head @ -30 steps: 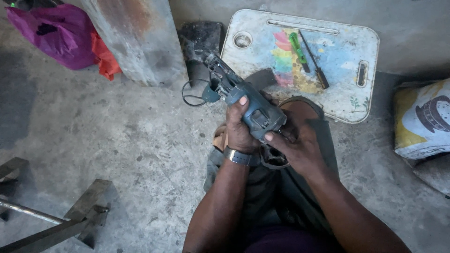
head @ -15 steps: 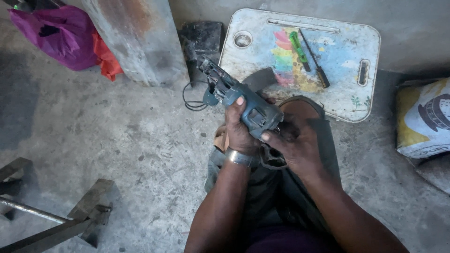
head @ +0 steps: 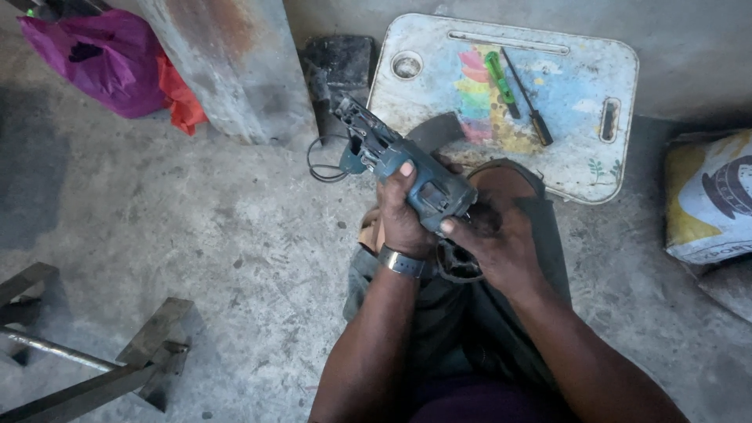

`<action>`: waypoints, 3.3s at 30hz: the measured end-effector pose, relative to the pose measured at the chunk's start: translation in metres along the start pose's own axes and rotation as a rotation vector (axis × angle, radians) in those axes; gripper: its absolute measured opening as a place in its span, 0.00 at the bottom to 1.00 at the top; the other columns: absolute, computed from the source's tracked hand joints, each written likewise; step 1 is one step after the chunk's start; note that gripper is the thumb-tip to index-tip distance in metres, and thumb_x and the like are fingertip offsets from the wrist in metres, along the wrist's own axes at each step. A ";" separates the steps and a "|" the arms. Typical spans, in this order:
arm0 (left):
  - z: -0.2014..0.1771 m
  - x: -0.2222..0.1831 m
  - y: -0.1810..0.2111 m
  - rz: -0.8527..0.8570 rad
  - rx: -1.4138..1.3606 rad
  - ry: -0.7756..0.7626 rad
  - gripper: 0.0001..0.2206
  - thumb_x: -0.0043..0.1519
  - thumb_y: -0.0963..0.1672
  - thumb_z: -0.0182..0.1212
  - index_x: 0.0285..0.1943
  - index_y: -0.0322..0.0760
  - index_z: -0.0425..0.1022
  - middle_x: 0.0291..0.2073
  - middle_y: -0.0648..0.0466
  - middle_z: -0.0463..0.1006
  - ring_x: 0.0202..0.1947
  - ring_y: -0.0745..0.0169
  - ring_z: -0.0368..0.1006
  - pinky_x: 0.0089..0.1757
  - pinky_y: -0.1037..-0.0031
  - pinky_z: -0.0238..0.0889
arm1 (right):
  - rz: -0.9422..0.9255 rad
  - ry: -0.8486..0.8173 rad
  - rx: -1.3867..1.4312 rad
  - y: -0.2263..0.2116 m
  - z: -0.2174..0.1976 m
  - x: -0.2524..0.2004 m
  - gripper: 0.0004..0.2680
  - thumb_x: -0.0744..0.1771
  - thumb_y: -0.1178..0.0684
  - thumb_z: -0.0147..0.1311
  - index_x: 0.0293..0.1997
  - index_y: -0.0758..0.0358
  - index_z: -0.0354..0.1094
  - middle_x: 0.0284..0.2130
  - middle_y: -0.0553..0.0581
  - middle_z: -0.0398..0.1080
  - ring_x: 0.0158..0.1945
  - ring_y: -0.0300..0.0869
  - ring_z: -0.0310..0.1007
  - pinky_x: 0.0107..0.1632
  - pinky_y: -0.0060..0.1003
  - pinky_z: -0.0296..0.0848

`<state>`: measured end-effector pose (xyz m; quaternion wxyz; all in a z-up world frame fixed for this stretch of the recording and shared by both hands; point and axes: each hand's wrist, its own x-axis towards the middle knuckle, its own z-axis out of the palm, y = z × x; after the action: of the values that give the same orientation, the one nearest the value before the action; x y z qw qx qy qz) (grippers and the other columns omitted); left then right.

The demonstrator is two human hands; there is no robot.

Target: Disassembling an electric angle grinder to inspect or repair internal components.

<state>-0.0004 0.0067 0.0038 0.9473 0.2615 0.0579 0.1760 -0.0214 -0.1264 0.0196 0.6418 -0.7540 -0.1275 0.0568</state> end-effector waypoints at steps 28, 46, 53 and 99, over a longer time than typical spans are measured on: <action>0.024 0.000 0.018 -0.158 -0.424 0.543 0.17 0.53 0.47 0.74 0.42 0.28 0.79 0.32 0.34 0.82 0.31 0.39 0.81 0.35 0.57 0.79 | 0.053 -0.359 -0.458 -0.005 -0.041 -0.027 0.44 0.51 0.45 0.82 0.73 0.58 0.57 0.63 0.66 0.67 0.70 0.60 0.63 0.70 0.62 0.59; 0.051 -0.004 0.051 -0.128 -0.434 0.657 0.18 0.51 0.47 0.73 0.43 0.30 0.77 0.36 0.33 0.82 0.35 0.37 0.82 0.43 0.52 0.77 | 0.254 -0.188 -0.536 0.042 -0.064 -0.046 0.45 0.42 0.45 0.84 0.66 0.40 0.64 0.48 0.55 0.80 0.54 0.55 0.80 0.60 0.55 0.76; 0.084 0.032 0.092 -0.188 -0.267 0.491 0.18 0.52 0.48 0.74 0.40 0.28 0.79 0.32 0.35 0.82 0.32 0.39 0.83 0.37 0.56 0.79 | -0.063 -0.185 0.082 0.014 -0.070 0.041 0.37 0.48 0.53 0.80 0.64 0.60 0.68 0.45 0.62 0.76 0.55 0.50 0.77 0.56 0.56 0.76; -0.006 0.217 0.101 -0.137 -0.169 0.406 0.17 0.58 0.47 0.65 0.53 0.36 0.76 0.37 0.43 0.83 0.35 0.46 0.80 0.38 0.48 0.77 | -0.068 -0.236 -0.117 -0.021 0.014 0.221 0.35 0.51 0.51 0.74 0.64 0.64 0.61 0.56 0.62 0.74 0.59 0.52 0.79 0.59 0.43 0.82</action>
<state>0.1694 0.1695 0.0468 0.9444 0.1359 0.2499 0.1646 0.1854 -0.0515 0.0550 0.5788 -0.7736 -0.2306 0.1157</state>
